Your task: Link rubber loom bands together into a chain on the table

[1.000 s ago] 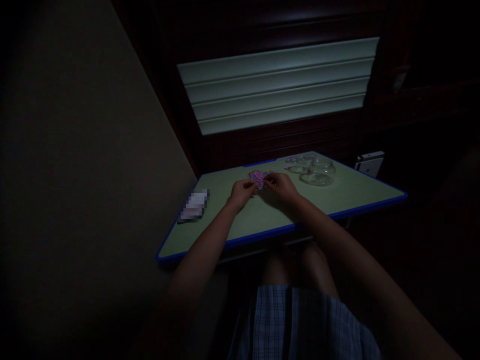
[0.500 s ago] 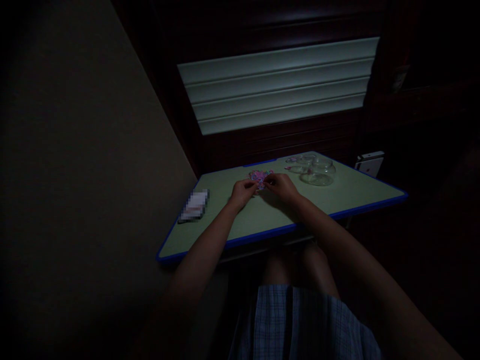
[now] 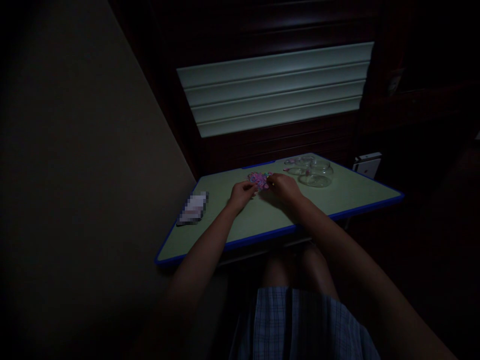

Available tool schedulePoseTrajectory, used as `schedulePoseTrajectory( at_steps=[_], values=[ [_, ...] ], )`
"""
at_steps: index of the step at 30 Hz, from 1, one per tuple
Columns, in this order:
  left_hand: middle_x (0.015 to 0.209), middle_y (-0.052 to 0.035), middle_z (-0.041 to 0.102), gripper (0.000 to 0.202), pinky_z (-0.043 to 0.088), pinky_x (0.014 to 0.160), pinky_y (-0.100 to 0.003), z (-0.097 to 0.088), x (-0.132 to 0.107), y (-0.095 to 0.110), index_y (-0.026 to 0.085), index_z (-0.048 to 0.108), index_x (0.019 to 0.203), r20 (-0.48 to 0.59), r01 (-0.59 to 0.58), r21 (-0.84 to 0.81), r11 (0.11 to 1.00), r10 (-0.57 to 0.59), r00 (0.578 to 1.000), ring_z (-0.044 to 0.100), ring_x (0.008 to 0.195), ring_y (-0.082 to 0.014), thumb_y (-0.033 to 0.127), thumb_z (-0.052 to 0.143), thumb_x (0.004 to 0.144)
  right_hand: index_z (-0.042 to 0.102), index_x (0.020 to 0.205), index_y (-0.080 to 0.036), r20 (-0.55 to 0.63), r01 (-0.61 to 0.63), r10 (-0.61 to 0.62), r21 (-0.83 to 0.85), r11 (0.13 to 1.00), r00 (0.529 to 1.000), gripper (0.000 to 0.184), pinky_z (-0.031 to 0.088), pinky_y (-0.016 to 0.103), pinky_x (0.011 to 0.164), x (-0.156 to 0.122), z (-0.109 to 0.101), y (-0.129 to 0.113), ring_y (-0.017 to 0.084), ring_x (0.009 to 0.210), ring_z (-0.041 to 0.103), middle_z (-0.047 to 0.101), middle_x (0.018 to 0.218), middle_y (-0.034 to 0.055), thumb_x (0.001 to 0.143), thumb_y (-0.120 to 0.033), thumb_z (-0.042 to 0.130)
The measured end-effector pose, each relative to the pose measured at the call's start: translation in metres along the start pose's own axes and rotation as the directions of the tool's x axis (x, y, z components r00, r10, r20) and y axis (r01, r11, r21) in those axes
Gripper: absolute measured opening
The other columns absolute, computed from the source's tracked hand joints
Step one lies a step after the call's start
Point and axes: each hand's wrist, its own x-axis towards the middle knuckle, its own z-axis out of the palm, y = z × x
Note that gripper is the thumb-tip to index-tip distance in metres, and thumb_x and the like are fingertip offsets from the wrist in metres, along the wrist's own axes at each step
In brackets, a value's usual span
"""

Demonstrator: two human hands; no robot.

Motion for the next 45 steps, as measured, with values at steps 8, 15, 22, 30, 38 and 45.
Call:
schedulePoseTrajectory(
  at_steps=[8, 15, 22, 30, 38, 45],
  values=[
    [0.060, -0.0016, 0.059, 0.020, 0.042, 0.049, -0.023, -0.002, -0.001, 0.002, 0.012, 0.063, 0.071, 0.007, 0.004, 0.019, 1.000, -0.004, 1.000, 0.053, 0.050, -0.0100, 0.029, 0.057, 0.064, 0.061, 0.091, -0.017, -0.041, 0.068, -0.079, -0.232, 0.970, 0.996, 0.026, 0.029, 0.026, 0.064, 0.006, -0.012, 0.020, 0.019, 0.081, 0.050, 0.060, 0.087, 0.0086, 0.084, -0.025, 0.036],
    [0.062, -0.0013, 0.060, 0.019, 0.043, 0.051, -0.022, -0.003, 0.000, -0.003, 0.013, 0.063, 0.072, 0.008, -0.012, 0.036, 0.999, 0.011, 1.000, 0.053, 0.052, -0.0094, 0.029, 0.056, 0.063, 0.060, 0.090, -0.017, -0.395, -0.139, 0.005, -0.311, 0.940, 0.919, 0.025, 0.027, 0.030, 0.071, 0.007, -0.024, 0.074, 0.020, 0.081, 0.046, 0.059, 0.084, 0.0090, 0.083, -0.023, 0.036],
    [0.062, -0.0012, 0.060, 0.019, 0.043, 0.049, -0.022, -0.004, 0.001, -0.003, 0.013, 0.062, 0.072, 0.012, 0.014, 0.067, 0.998, -0.015, 1.000, 0.053, 0.051, -0.0095, 0.029, 0.056, 0.064, 0.060, 0.088, -0.018, -0.607, -0.358, 0.168, -0.206, 0.911, 0.777, 0.025, 0.026, 0.033, 0.075, -0.011, -0.030, 0.111, 0.021, 0.081, 0.045, 0.059, 0.082, 0.0082, 0.081, -0.025, 0.037],
    [0.060, -0.0005, 0.059, 0.017, 0.042, 0.047, -0.020, -0.006, 0.001, -0.003, 0.014, 0.062, 0.069, -0.003, 0.021, 0.038, 0.999, -0.021, 1.000, 0.053, 0.052, -0.0091, 0.029, 0.057, 0.063, 0.060, 0.087, -0.018, -0.618, -0.493, 0.305, -0.156, 0.856, 0.725, 0.026, 0.024, 0.037, 0.080, -0.019, -0.032, 0.111, 0.022, 0.083, 0.046, 0.060, 0.084, 0.0084, 0.081, -0.025, 0.035],
    [0.060, -0.0011, 0.059, 0.017, 0.043, 0.050, -0.023, -0.005, 0.000, -0.001, 0.013, 0.063, 0.070, -0.011, 0.005, 0.052, 0.999, -0.005, 1.000, 0.053, 0.050, -0.0101, 0.027, 0.055, 0.064, 0.060, 0.088, -0.019, -0.603, -0.507, 0.330, -0.146, 0.849, 0.726, 0.026, 0.025, 0.037, 0.078, -0.020, -0.030, 0.115, 0.022, 0.084, 0.046, 0.059, 0.085, 0.0089, 0.080, -0.023, 0.036],
    [0.061, -0.0013, 0.060, 0.015, 0.043, 0.050, -0.022, -0.005, -0.001, 0.002, 0.012, 0.063, 0.070, -0.003, 0.002, 0.056, 0.998, -0.002, 1.000, 0.053, 0.051, -0.0097, 0.025, 0.055, 0.064, 0.060, 0.089, -0.017, -0.572, -0.478, 0.322, -0.143, 0.867, 0.755, 0.028, 0.026, 0.036, 0.077, -0.018, -0.030, 0.114, 0.023, 0.086, 0.045, 0.058, 0.087, 0.0101, 0.081, -0.023, 0.035]
  ],
)
